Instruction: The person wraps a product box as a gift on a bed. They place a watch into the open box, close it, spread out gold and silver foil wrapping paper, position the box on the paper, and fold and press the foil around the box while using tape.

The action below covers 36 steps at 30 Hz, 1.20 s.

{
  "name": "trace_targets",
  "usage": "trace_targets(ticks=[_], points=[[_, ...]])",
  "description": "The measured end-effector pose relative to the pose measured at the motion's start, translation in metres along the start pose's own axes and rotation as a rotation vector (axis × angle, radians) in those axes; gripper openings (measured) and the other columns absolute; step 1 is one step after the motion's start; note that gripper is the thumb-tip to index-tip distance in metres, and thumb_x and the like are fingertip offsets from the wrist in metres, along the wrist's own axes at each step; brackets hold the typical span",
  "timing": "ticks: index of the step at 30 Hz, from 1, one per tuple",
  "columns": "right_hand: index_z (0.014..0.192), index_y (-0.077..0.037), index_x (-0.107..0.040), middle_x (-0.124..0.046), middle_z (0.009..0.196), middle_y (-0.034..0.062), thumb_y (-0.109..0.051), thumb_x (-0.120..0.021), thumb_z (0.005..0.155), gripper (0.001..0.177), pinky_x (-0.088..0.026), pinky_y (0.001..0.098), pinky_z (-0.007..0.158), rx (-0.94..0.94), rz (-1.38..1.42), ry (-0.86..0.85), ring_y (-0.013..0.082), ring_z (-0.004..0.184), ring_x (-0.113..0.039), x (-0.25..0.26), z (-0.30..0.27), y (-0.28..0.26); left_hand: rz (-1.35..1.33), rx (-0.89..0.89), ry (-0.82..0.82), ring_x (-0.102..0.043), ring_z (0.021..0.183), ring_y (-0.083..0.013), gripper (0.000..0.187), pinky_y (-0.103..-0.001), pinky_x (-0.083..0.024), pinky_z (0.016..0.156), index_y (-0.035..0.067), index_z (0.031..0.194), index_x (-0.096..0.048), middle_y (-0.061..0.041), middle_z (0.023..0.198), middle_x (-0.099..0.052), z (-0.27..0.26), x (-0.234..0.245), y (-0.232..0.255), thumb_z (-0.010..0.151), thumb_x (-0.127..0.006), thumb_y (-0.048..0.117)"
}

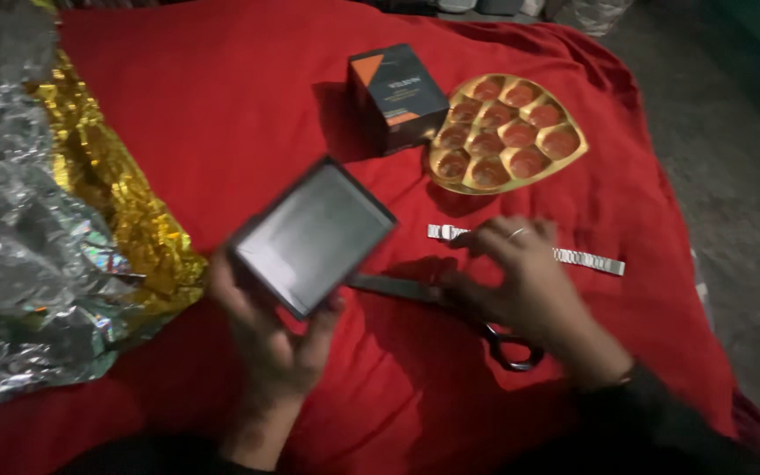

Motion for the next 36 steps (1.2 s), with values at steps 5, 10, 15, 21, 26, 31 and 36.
trace_targets(ticks=[5,10,15,21,26,31,36], points=[[0.124,-0.004,-0.067,-0.069,0.105,0.0114,-0.016,-0.082,0.081,0.048,-0.058,0.0362,0.079,-0.087,0.469,-0.031,0.0252,0.095,-0.071,-0.038,0.029,-0.052,0.152,0.003,0.069,-0.045,0.148,-0.036,0.105,-0.051,-0.042,0.127,0.003,0.166,0.003,-0.026,0.16,-0.032,0.003,0.013,-0.011,0.102,-0.071,0.041],[0.127,-0.001,-0.065,-0.071,0.111,0.0106,-0.007,-0.075,0.084,0.044,-0.061,0.0326,0.088,-0.106,0.731,-0.04,0.0223,0.103,-0.074,-0.061,0.044,-0.086,0.034,-0.011,0.045,-0.042,0.148,-0.0357,0.1,-0.05,-0.041,0.125,0.005,0.164,0.003,-0.026,0.162,-0.028,0.001,0.006,-0.012,0.104,-0.071,0.035],[0.123,-0.001,-0.071,-0.069,0.111,0.0103,-0.002,-0.071,0.087,0.036,-0.062,0.0339,0.084,-0.167,0.813,-0.123,0.0215,0.1,-0.075,-0.067,0.044,-0.09,-0.085,0.027,0.053,-0.041,0.148,-0.0344,0.103,-0.051,-0.042,0.128,0.005,0.166,0.004,-0.025,0.162,-0.025,0.005,0.004,-0.014,0.104,-0.072,0.036],[0.137,-0.003,-0.052,-0.061,0.115,0.0172,-0.007,-0.079,0.077,0.066,-0.062,0.0368,0.084,-0.066,0.76,-0.022,0.0311,0.1,-0.071,-0.078,0.049,-0.105,-0.018,-0.018,0.077,-0.04,0.144,-0.0307,0.101,-0.046,-0.038,0.127,0.001,0.162,0.0,-0.023,0.161,-0.027,0.008,0.006,-0.011,0.103,-0.072,0.04],[0.136,-0.005,-0.047,-0.062,0.123,0.0201,-0.011,-0.081,0.083,0.063,-0.055,0.045,0.09,0.114,0.559,0.093,0.0424,0.11,-0.064,-0.085,0.066,-0.105,0.013,-0.01,0.083,-0.042,0.146,-0.03,0.102,-0.044,-0.038,0.126,-0.001,0.164,-0.005,-0.023,0.16,-0.03,0.009,0.014,-0.01,0.102,-0.072,0.044],[0.139,-0.002,-0.047,-0.06,0.123,0.02,-0.002,-0.078,0.081,0.066,-0.054,0.0429,0.094,0.141,0.5,0.153,0.0387,0.111,-0.064,-0.065,0.053,-0.081,0.105,-0.021,0.095,-0.042,0.144,-0.0306,0.099,-0.046,-0.038,0.123,-0.001,0.162,-0.013,-0.022,0.155,-0.032,0.013,0.015,-0.014,0.097,-0.074,0.045],[0.131,-0.003,-0.055,-0.059,0.125,0.0141,0.01,-0.069,0.085,0.05,-0.061,0.0337,0.09,-0.038,0.496,0.282,0.0227,0.105,-0.069,-0.024,0.017,-0.01,0.231,0.0,-0.012,-0.049,0.141,-0.0324,0.097,-0.049,-0.043,0.122,-0.001,0.162,-0.02,-0.023,0.157,-0.04,0.017,0.016,-0.016,0.094,-0.074,0.043]])
Point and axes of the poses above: each hand's wrist, its own z-axis towards the middle knuckle, its own x-axis out of the back of the hand, y = z × x, the point moved 1 cm from there along z, towards the middle knuckle
